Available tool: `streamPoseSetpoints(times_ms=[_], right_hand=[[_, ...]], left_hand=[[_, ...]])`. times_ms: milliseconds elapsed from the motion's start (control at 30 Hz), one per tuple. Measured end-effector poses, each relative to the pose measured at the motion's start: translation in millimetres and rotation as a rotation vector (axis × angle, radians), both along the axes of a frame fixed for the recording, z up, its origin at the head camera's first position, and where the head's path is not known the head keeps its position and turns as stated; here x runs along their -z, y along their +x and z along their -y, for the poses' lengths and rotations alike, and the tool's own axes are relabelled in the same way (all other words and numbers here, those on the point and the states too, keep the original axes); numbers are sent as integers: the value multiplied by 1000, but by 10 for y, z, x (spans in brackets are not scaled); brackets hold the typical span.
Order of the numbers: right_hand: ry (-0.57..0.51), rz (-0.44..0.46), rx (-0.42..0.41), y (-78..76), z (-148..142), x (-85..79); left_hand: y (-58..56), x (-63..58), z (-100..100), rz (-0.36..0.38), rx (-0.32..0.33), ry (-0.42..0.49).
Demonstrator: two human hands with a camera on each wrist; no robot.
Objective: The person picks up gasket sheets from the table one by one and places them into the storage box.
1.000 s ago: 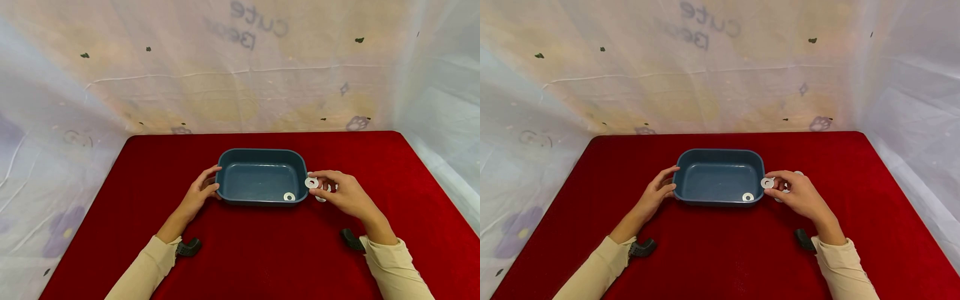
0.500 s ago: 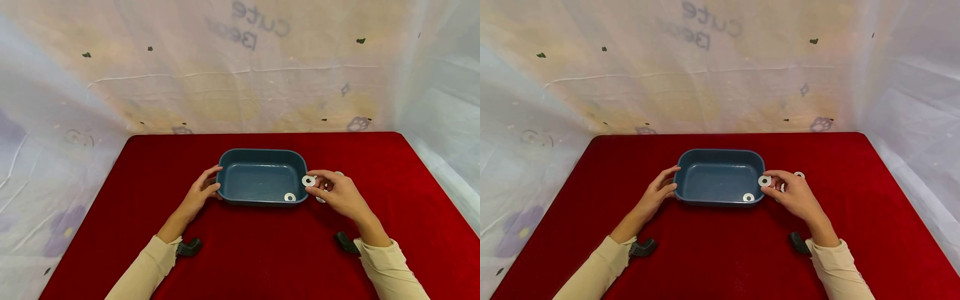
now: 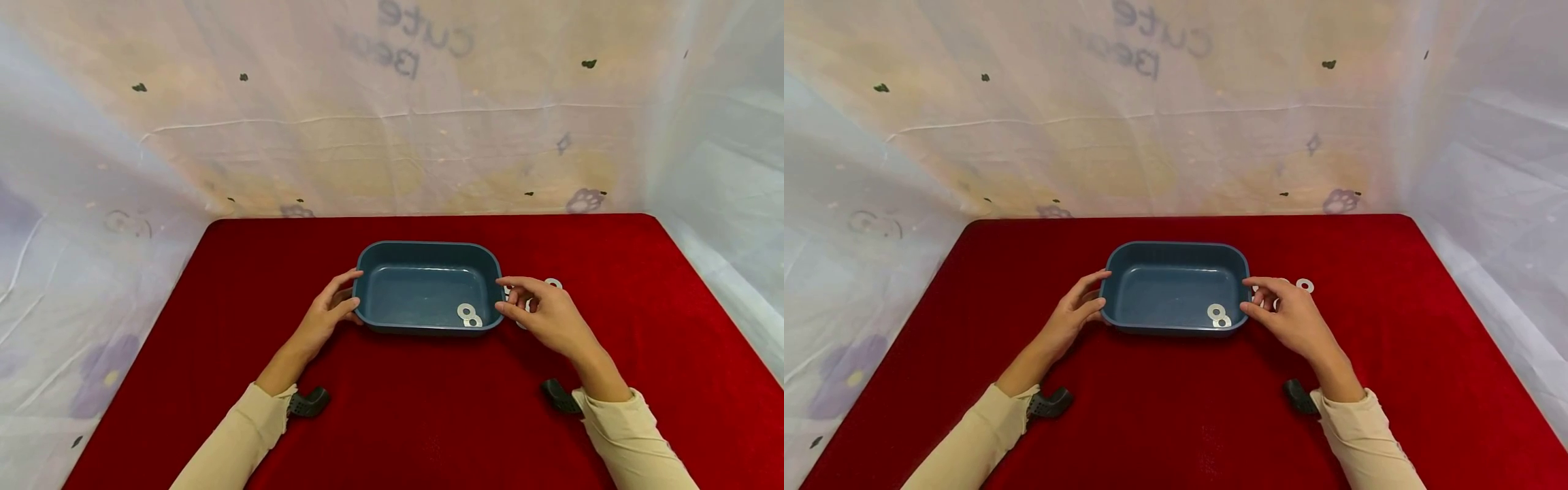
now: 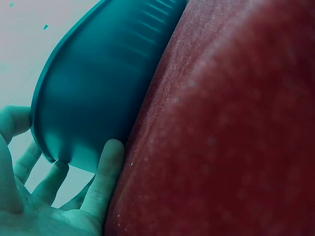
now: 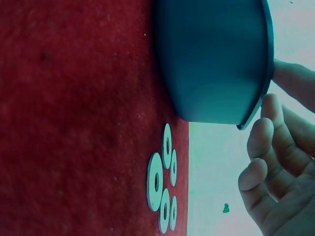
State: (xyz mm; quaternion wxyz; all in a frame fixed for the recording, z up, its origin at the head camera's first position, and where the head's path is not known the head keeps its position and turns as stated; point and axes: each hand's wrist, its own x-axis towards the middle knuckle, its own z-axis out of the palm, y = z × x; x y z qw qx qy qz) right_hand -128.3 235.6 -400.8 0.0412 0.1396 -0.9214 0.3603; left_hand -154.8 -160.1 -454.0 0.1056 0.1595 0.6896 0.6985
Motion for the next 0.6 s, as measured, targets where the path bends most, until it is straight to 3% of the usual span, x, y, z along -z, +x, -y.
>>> streamPoseSetpoints(times_ms=[233,600], right_hand=[[9,19,-1,0,-20,-36],[-15,-8,68,-17,-197,-41]], left_hand=[[0,-4,-2,2,0,0],[-3,-4,-7,4,-4,-3]])
